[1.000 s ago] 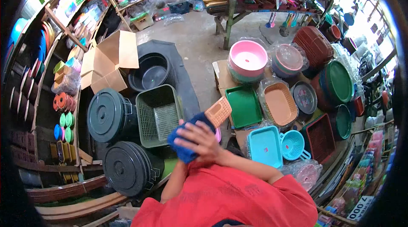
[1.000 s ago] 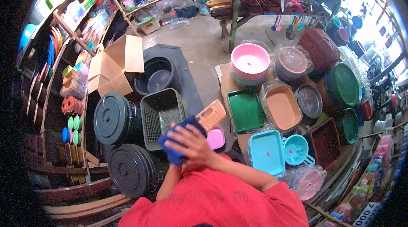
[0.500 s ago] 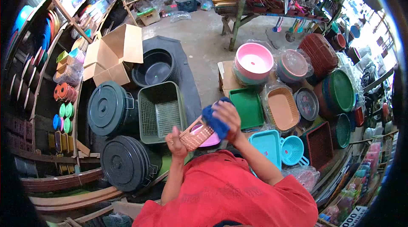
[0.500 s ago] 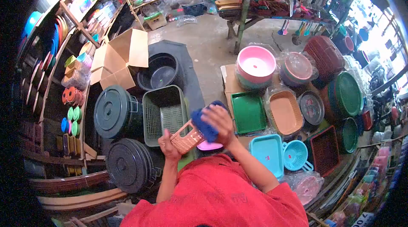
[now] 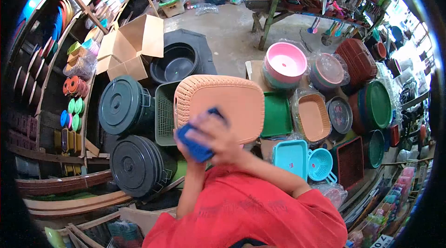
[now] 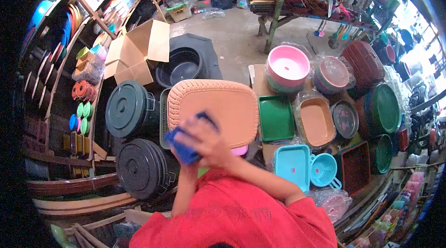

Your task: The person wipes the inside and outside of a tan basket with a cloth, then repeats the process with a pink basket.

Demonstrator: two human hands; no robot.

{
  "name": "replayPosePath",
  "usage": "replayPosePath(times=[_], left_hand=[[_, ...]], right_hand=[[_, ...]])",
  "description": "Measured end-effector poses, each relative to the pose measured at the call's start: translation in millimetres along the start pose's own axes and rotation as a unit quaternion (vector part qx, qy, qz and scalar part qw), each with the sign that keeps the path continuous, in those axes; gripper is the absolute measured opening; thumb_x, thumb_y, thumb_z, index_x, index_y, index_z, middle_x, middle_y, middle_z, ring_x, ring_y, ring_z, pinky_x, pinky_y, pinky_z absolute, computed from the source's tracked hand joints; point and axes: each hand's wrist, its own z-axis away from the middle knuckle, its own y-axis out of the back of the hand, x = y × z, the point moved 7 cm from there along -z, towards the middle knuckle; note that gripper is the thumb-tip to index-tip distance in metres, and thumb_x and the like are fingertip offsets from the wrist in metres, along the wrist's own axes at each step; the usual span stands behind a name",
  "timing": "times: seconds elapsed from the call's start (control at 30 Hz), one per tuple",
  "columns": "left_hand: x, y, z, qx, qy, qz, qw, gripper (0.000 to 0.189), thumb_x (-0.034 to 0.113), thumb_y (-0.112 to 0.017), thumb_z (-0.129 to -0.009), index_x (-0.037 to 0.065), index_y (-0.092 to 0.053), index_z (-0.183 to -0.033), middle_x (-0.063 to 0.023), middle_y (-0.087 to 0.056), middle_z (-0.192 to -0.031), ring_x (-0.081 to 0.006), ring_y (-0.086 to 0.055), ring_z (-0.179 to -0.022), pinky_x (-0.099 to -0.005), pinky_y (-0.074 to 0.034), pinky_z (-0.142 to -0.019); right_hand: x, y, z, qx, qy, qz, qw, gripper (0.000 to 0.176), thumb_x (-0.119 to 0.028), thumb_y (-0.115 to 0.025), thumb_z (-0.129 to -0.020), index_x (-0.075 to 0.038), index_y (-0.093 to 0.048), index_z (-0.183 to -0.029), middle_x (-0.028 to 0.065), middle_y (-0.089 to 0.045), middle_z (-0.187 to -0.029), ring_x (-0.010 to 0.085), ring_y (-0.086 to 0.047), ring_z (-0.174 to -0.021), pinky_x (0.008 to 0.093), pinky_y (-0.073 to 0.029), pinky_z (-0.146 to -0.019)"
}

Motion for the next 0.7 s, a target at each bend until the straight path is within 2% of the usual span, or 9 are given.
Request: replayPosePath(times=[0.03, 0.07, 0.2, 0.27, 0.43, 0.57, 0.6, 0.67, 0.7], left_hand=[[-11, -46, 4, 0.184, -0.048, 0.115, 0.975, 0.073, 0.066, -0.036, -0.109, 0.012, -0.051, -0.154, -0.0113, -0.058, -0.153, -0.0265, -0.056, -0.139, -0.0483, -0.042, -0.121], [-2, -58, 4, 0.18, -0.051, 0.112, 0.976, 0.073, 0.066, -0.036, -0.109, 0.012, -0.051, -0.154, -0.0113, -0.058, -0.153, -0.0265, -0.056, -0.139, -0.0483, -0.042, -0.121], [13, -102, 10, 0.001, 0.013, -0.059, 0.998, 0.069, 0.061, -0.037, -0.109, 0.009, -0.054, -0.153, -0.0117, -0.056, -0.157, -0.0301, -0.054, -0.142, -0.05, -0.039, -0.123], [21, -116, 8, 0.235, -0.062, -0.064, 0.968, 0.07, 0.06, -0.04, -0.108, 0.008, -0.054, -0.152, -0.0105, -0.059, -0.153, -0.0304, -0.059, -0.137, -0.049, -0.044, -0.119], [22, -111, 20, 0.272, -0.074, -0.063, 0.957, 0.067, 0.058, -0.041, -0.108, 0.008, -0.055, -0.152, -0.0097, -0.062, -0.149, -0.0291, -0.062, -0.132, -0.047, -0.047, -0.115], [16, -113, 16, 0.256, -0.07, -0.067, 0.962, 0.066, 0.059, -0.04, -0.108, 0.014, -0.054, -0.154, -0.0088, -0.06, -0.152, -0.0302, -0.059, -0.136, -0.0491, -0.046, -0.117], [15, -99, 15, 0.163, -0.036, -0.051, 0.985, 0.066, 0.059, -0.039, -0.109, 0.014, -0.054, -0.154, -0.0111, -0.061, -0.151, -0.0315, -0.062, -0.132, -0.0497, -0.047, -0.117], [20, -66, 23, 0.226, -0.047, 0.021, 0.973, 0.069, 0.06, -0.034, -0.109, 0.01, -0.055, -0.151, -0.0131, -0.064, -0.146, -0.0306, -0.065, -0.127, -0.0475, -0.049, -0.114], [30, -73, 19, 0.173, -0.043, -0.004, 0.984, 0.068, 0.059, -0.037, -0.109, 0.01, -0.055, -0.152, -0.0128, -0.064, -0.146, -0.0313, -0.065, -0.128, -0.0486, -0.048, -0.116]], right_hand=[[-23, -25, 7, -0.046, 0.023, 0.055, 0.997, 0.087, -0.033, -0.073, -0.077, -0.023, -0.05, -0.16, 0.0131, -0.039, -0.17, 0.0361, -0.037, -0.157, 0.0538, -0.025, -0.13], [-36, -42, 11, -0.092, 0.047, 0.109, 0.989, 0.096, -0.034, -0.074, -0.074, -0.027, -0.042, -0.165, 0.0114, -0.033, -0.175, 0.0366, -0.032, -0.16, 0.0545, -0.02, -0.131], [-5, -20, -4, -0.082, -0.048, 0.059, 0.994, 0.093, -0.029, -0.074, -0.072, -0.03, -0.048, -0.162, 0.0145, -0.036, -0.173, 0.0396, -0.034, -0.158, 0.0559, -0.021, -0.131], [27, 5, -10, -0.02, -0.092, 0.104, 0.99, 0.088, -0.019, -0.072, -0.075, -0.031, -0.051, -0.16, 0.0166, -0.037, -0.171, 0.0436, -0.037, -0.156, 0.0593, -0.018, -0.13], [70, 27, -8, 0.054, -0.218, 0.169, 0.96, 0.087, -0.027, -0.075, -0.076, -0.031, -0.052, -0.16, 0.0148, -0.034, -0.173, 0.0453, -0.029, -0.159, 0.0663, -0.013, -0.128], [10, -20, -3, -0.036, -0.091, 0.129, 0.987, 0.097, -0.028, -0.077, -0.068, -0.034, -0.05, -0.161, 0.0132, -0.034, -0.174, 0.0444, -0.027, -0.16, 0.0681, -0.012, -0.129], [-9, -36, 2, -0.066, -0.064, 0.088, 0.992, 0.098, -0.026, -0.076, -0.065, -0.035, -0.051, -0.16, 0.0131, -0.034, -0.174, 0.0437, -0.026, -0.161, 0.0678, -0.01, -0.129], [-36, -53, 11, -0.128, -0.038, 0.067, 0.989, 0.105, -0.027, -0.077, -0.061, -0.039, -0.048, -0.161, 0.0108, -0.036, -0.173, 0.04, -0.03, -0.161, 0.0636, -0.011, -0.131], [-31, -52, 13, -0.117, -0.039, 0.073, 0.99, 0.103, -0.025, -0.077, -0.062, -0.038, -0.049, -0.161, 0.0113, -0.037, -0.172, 0.0397, -0.032, -0.159, 0.0625, -0.012, -0.131]])
